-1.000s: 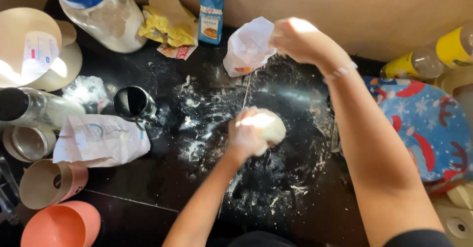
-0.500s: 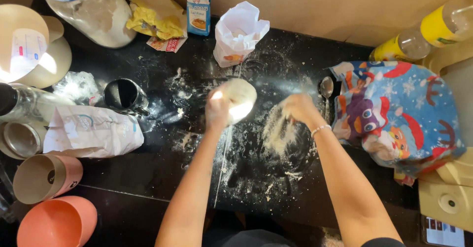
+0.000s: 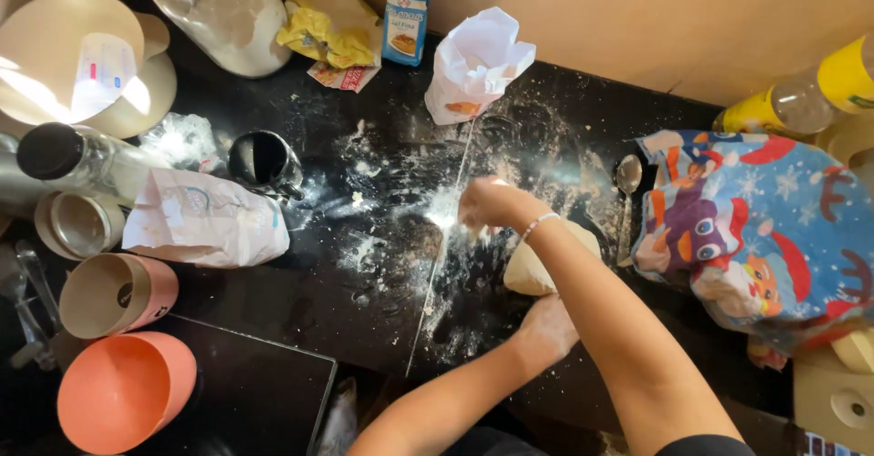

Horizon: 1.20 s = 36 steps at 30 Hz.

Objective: Kneading a ball of dough on a floured kitchen counter.

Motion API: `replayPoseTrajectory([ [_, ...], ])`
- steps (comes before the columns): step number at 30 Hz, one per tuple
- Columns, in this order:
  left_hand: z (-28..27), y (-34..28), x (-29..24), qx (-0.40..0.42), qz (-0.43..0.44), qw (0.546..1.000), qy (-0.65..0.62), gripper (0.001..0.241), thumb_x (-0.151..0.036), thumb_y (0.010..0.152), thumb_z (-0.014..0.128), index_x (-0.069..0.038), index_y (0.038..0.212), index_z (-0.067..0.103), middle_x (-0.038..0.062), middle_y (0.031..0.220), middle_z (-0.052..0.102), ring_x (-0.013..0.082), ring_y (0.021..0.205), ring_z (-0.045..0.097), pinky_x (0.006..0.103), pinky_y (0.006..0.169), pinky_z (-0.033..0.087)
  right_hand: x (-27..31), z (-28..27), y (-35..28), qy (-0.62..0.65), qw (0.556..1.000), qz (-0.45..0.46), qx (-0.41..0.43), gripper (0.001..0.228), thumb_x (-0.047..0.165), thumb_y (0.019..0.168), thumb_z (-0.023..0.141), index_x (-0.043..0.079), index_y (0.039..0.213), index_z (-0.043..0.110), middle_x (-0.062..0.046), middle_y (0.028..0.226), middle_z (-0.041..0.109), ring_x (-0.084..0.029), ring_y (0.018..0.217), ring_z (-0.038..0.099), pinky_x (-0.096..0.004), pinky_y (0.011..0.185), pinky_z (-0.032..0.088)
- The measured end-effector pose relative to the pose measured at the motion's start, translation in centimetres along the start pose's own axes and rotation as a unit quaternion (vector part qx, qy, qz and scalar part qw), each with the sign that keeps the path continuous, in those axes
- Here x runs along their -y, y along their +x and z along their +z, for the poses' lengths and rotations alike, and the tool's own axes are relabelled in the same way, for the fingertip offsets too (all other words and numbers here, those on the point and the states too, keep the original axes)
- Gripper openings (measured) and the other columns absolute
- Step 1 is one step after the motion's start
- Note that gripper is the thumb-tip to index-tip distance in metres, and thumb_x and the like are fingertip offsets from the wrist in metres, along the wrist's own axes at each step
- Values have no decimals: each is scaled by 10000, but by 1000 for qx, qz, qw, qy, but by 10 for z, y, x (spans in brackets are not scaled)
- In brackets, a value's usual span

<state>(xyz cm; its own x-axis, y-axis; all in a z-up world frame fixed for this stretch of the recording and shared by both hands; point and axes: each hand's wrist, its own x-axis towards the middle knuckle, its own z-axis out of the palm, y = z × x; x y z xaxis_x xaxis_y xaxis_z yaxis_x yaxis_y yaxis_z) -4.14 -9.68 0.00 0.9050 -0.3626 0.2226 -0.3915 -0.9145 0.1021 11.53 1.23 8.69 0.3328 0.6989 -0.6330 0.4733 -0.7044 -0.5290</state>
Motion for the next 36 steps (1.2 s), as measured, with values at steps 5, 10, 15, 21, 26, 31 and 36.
replayPoseTrajectory([
  [5, 87, 27, 32, -72, -27, 995, 60, 399, -220, 782, 612, -85, 1151, 678, 138, 1219, 632, 391, 1269, 520, 451, 928, 502, -89, -19, 11, 29, 975, 7, -221, 152, 229, 888, 687, 168, 989, 783, -84, 857, 786, -250, 807, 772, -397, 785, 624],
  [10, -128, 71, 135, 160, -222, 888, 369, 548, -272, 1201, 314, -204, 686, 484, -121, 546, 329, 18, 382, 300, 204, 305, 232, -139, -40, -44, -25, 902, -10, -430, 145, 177, 813, 686, 102, 921, 748, -101, 768, 733, -337, 765, 744, -458, 726, 618],
  [15, -58, 44, 204, 78, -400, 904, -132, 810, -773, 699, 567, -258, 1325, 566, -1, 1376, 503, 280, 1378, 443, 492, 995, 517, -82, -7, -124, 79, 949, 8, -305, 105, 65, 834, 640, 8, 826, 728, -136, 624, 743, -286, 582, 744, -425, 662, 613],
  [21, -26, -7, 214, -148, -378, 887, -220, 608, -100, 663, 671, -74, 1264, 583, 119, 1280, 634, 370, 1147, 606, 517, 907, 589, -61, 15, -132, 168, 953, 93, -236, 239, 239, 921, 677, 26, 965, 777, -205, 841, 786, -329, 757, 784, -501, 737, 607],
  [26, -57, -56, 168, -193, -295, 913, -203, 340, -427, 707, 787, -222, 962, 698, 3, 927, 721, 248, 989, 704, 377, 898, 576, -94, 36, -93, 225, 922, 76, -305, 478, 397, 1023, 565, 82, 1372, 653, -271, 1362, 618, -435, 1298, 551, -568, 1101, 435],
  [31, -75, -56, 165, -332, -397, 813, -267, 163, -224, 734, 788, -207, 831, 657, -36, 911, 645, 207, 939, 699, 334, 870, 565, -39, 57, -76, 287, 910, 110, -277, 589, 571, 954, 565, 130, 1334, 650, -247, 1389, 612, -416, 1348, 529, -531, 1174, 389],
  [36, -159, -9, 128, -72, -538, 712, -445, 898, -716, 769, 490, -179, 1468, 319, 80, 1449, 344, 215, 1265, 428, 419, 928, 566, -27, 53, -65, 348, 822, -53, -449, 210, 178, 799, 788, 46, 809, 625, -61, 677, 566, -195, 674, 546, -312, 589, 434],
])
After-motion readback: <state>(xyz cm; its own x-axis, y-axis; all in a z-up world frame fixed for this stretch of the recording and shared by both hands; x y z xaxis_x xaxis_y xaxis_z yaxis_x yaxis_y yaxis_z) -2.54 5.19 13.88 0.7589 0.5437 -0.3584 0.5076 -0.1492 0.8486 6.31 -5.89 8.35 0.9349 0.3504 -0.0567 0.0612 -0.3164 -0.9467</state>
